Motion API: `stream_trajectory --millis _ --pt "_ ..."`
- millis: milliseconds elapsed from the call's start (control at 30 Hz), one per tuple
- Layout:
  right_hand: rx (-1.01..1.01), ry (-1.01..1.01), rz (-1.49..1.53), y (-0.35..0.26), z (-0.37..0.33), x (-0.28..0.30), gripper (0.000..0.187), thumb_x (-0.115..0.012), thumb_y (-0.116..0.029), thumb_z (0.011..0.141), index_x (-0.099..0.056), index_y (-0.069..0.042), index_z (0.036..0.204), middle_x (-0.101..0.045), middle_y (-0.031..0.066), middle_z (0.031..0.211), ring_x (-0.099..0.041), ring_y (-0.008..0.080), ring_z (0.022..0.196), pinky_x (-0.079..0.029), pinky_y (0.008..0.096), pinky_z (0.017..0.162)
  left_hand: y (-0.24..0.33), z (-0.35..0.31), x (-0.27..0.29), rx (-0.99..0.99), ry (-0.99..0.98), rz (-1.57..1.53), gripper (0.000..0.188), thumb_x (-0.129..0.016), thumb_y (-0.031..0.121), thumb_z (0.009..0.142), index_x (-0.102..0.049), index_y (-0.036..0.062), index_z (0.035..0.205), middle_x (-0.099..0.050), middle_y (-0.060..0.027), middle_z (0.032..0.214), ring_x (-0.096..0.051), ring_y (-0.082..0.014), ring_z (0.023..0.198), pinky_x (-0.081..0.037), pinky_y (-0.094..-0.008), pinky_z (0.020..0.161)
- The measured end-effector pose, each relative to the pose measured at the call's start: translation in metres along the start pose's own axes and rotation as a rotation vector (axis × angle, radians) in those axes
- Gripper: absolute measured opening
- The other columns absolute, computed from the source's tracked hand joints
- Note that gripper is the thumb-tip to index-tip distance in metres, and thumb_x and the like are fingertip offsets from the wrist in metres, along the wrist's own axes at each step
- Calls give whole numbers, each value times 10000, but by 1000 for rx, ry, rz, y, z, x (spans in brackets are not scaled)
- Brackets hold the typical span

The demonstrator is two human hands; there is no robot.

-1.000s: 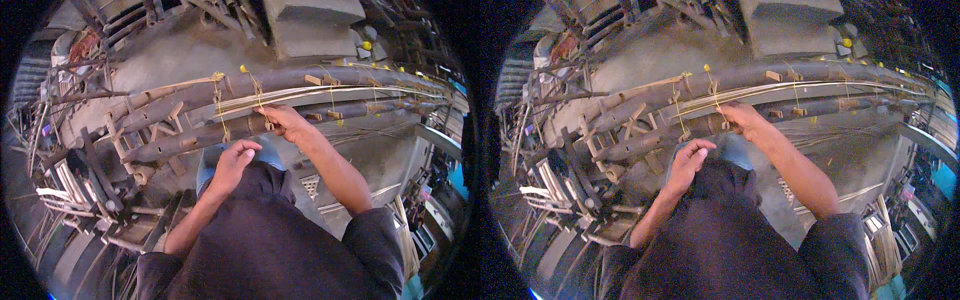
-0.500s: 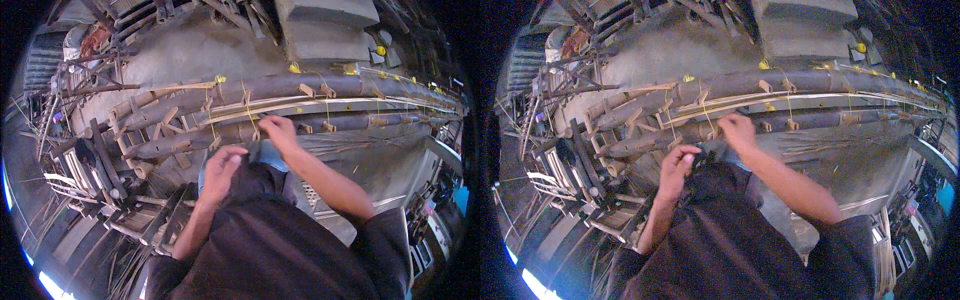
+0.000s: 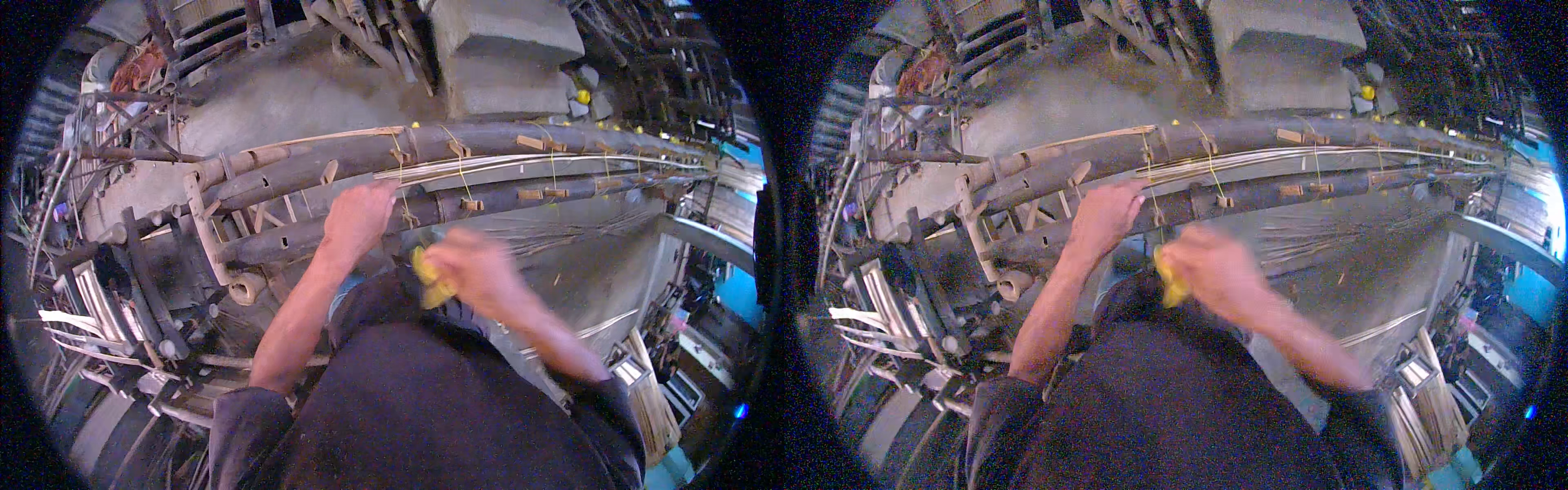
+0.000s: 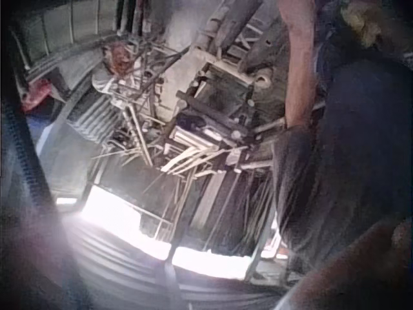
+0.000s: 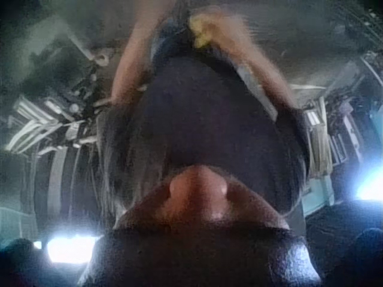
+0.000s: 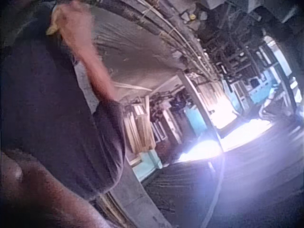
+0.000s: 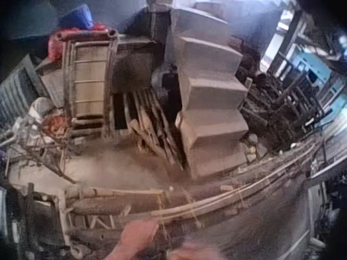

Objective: The person repeatedly ties yellow string around a bundle of thin bamboo strips secured to a horizontal bamboo frame. The hands wrap and knot the string at multiple points along the bundle, then move to the next section and repeat the process.

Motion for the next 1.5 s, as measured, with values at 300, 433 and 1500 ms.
stream_trajectory --millis 300,433,1500 --pt "67 39 -447 -63 201 60 327 -585 -313 843 -700 -25 946 -669 183 879 -640 372 845 -509 464 736 -7 -4 2 28 96 0 258 -525 266 923 -673 55 914 -658 -238 820 -652 -407 795 -522 -511 729" --pt "-389 76 -508 50 200 9 418 -537 -391 874 -694 -4 902 -686 188 836 -678 328 813 -534 420 761 -9 7 2 -8 82 -12 248 -533 247 922 -665 41 886 -651 -247 795 -652 -415 784 -525 -503 704" --pt "559 310 293 13 -78 -10 205 -578 -204 753 -583 -75 912 -579 62 877 -574 260 880 -496 372 746 -51 210 43 71 -316 281 728 -606 530 846 -478 -7 1321 -537 -174 1311 -517 -271 1208 -398 -379 1013"
Point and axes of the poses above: each hand's wrist, its own z-axis towards the middle knuckle, its own x-axis out of the back of the hand, y = z × x, the point moved 2 cm from there along z, towards the middle knuckle
